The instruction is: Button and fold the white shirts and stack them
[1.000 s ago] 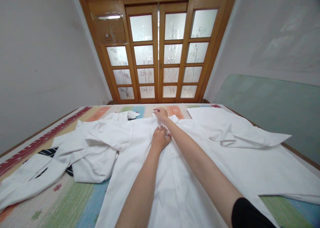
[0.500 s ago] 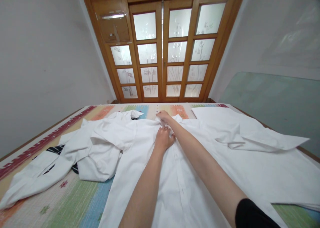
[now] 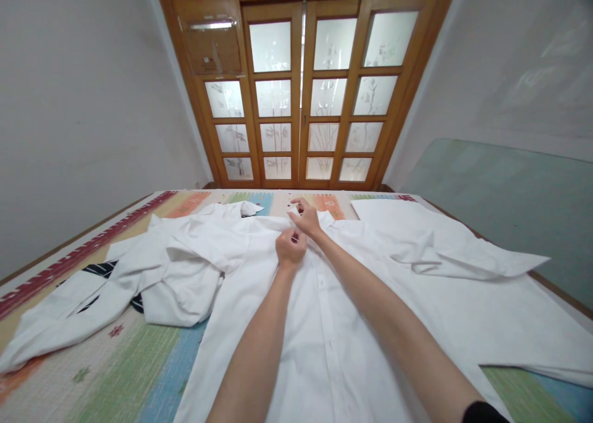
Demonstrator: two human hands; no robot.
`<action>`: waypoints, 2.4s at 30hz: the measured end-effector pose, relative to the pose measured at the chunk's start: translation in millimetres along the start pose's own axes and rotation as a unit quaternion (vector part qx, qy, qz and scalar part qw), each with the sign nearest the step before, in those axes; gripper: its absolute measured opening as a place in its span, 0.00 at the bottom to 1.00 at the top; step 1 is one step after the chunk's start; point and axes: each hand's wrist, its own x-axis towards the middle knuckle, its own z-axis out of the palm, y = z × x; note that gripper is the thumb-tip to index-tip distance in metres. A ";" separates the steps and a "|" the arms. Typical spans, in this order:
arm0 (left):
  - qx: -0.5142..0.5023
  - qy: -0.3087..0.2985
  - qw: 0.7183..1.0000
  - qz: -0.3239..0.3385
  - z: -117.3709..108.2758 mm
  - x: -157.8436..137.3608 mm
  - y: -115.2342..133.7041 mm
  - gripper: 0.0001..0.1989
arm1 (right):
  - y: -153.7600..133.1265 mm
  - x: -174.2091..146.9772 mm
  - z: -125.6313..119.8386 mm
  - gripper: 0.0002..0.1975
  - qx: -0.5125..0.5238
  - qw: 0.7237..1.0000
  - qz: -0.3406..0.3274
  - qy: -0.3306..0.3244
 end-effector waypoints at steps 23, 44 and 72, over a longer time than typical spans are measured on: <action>-0.280 0.037 0.931 -0.229 16.2 34.4 -54.1 0.13 | 5.4 -69.6 -18.4 0.14 0.022 0.996 0.043 -0.071; -0.354 0.074 0.904 -0.230 -2.6 34.1 -27.3 0.13 | 0.7 -71.4 -18.5 0.09 0.173 0.983 0.050 -0.044; -0.379 0.004 0.905 -0.194 -10.1 36.6 -29.5 0.21 | 4.5 -58.6 -11.5 0.15 0.357 0.905 0.232 -0.017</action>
